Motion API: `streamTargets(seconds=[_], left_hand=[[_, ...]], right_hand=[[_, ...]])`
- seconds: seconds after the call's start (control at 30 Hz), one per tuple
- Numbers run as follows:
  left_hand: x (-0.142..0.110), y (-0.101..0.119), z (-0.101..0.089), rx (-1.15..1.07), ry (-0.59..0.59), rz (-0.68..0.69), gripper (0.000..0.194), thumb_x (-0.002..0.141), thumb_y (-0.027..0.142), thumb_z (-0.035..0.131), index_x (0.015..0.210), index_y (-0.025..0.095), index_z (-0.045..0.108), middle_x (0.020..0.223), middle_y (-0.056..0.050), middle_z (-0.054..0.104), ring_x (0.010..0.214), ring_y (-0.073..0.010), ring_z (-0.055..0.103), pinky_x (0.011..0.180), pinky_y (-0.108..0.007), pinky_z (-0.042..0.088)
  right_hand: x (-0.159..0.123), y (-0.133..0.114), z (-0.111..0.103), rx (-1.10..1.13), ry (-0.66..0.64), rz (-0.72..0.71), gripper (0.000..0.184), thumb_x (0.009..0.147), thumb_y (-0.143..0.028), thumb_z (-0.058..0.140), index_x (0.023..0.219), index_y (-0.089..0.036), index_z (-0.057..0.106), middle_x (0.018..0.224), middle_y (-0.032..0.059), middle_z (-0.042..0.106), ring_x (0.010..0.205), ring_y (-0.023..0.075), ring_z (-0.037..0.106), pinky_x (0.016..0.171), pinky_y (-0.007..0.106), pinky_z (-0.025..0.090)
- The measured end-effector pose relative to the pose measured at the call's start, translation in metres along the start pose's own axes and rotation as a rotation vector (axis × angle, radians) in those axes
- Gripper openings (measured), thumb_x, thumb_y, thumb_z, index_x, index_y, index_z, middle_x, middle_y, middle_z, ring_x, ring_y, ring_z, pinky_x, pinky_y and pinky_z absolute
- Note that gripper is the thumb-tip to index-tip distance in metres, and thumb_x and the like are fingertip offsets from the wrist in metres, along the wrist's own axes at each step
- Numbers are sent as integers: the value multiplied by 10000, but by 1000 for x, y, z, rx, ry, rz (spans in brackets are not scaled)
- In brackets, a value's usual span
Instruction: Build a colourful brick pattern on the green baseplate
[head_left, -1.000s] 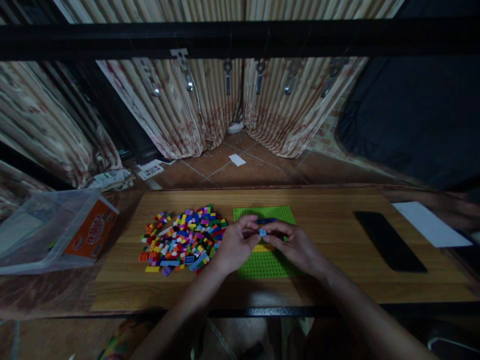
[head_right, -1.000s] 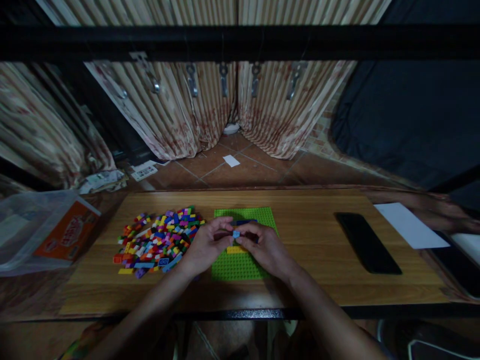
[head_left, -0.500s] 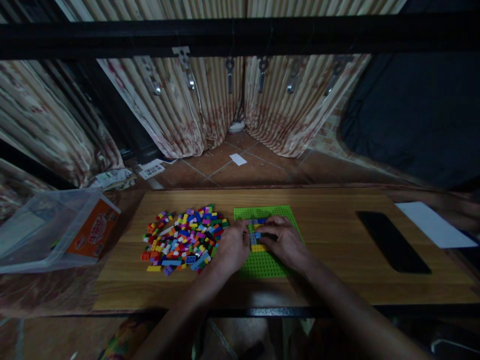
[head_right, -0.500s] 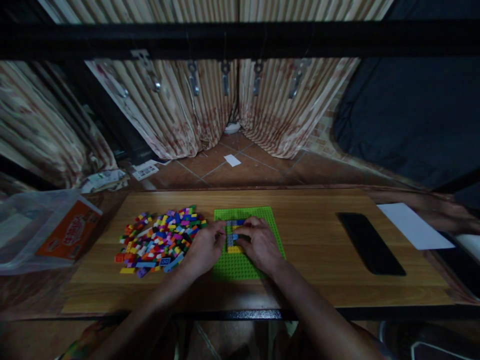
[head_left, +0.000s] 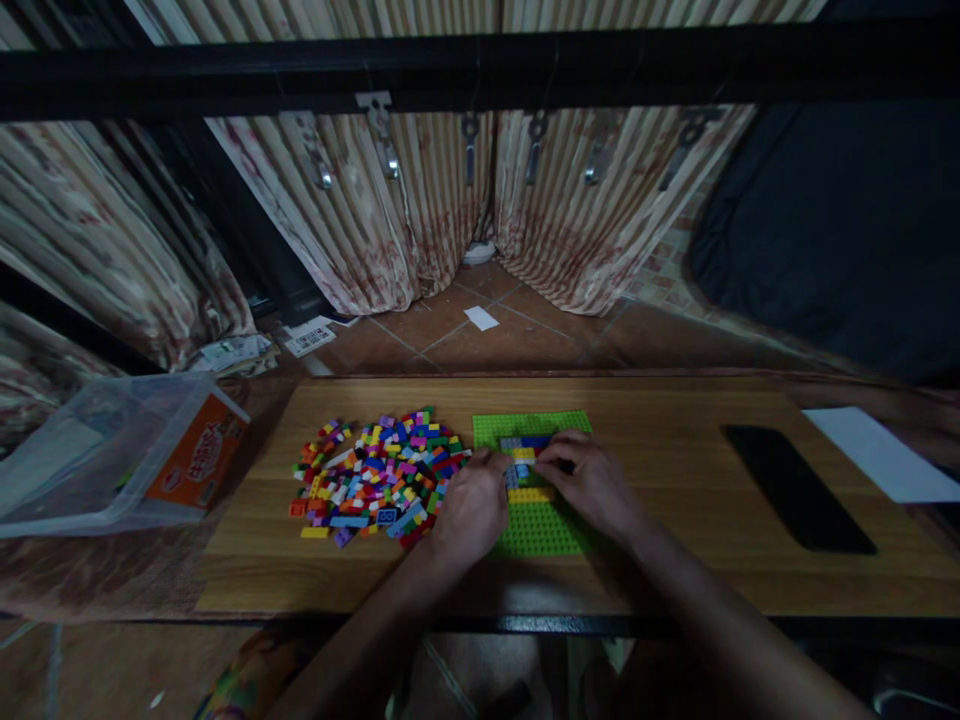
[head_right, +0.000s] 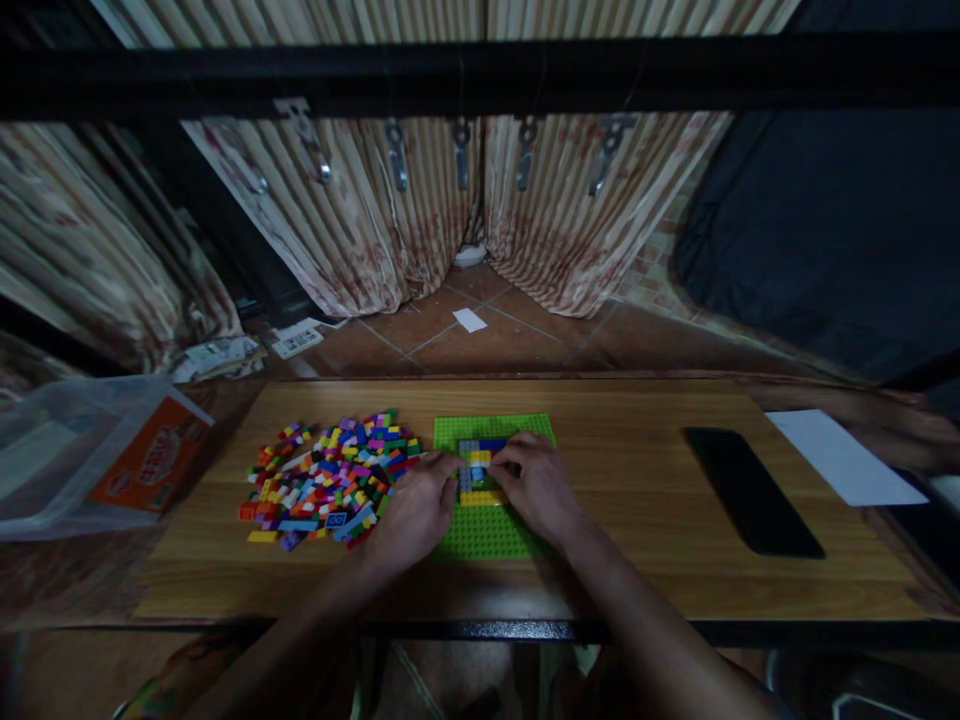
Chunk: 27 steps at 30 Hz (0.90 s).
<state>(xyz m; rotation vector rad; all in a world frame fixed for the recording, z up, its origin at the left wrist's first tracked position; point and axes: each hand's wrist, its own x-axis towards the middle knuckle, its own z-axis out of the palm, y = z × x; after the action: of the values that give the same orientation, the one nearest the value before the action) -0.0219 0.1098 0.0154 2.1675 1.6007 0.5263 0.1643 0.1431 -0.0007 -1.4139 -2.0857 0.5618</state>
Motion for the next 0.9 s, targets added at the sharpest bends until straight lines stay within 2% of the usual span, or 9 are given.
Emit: streamTargets(seconds=[0.2,0.4,0.57,0.77,0.9], left_hand=[[-2,0,-1,42,-37,26,322,891,87,368,1068,190,617,996,-79,616,886,-181,609,785,-278,499],[-5,1,-2,115,-97,104,465,833,16,368,1215,224,535,1073,-65,585,907,-168,590,794,-260,494],[-7,11,0,282,-189,87,473,805,1,381,1233,147,519,1118,-115,572,969,-213,583,831,-321,499],[-9,20,9,432,-133,83,429,834,1,372,1220,94,533,1071,-131,592,975,-233,582,780,-329,523],[-6,22,15,479,-108,116,338,864,24,375,1111,71,600,1008,-127,608,952,-236,583,754,-334,534]], right_hand=[[-2,-7,3,-129,-23,-75,141,821,-234,609,736,-237,722,855,46,627,846,203,566,835,388,422],[0,-8,8,-158,-19,-66,146,822,-245,607,729,-243,720,855,44,628,837,205,550,819,387,417],[-1,-9,7,-159,-20,-69,156,833,-239,594,739,-234,719,855,47,625,848,202,546,829,378,411],[-1,-9,9,-160,-12,-54,149,823,-196,598,755,-228,727,866,48,627,855,197,541,830,360,409],[-2,-9,10,-170,-30,-53,143,819,-187,600,760,-226,724,862,46,628,857,199,540,832,363,404]])
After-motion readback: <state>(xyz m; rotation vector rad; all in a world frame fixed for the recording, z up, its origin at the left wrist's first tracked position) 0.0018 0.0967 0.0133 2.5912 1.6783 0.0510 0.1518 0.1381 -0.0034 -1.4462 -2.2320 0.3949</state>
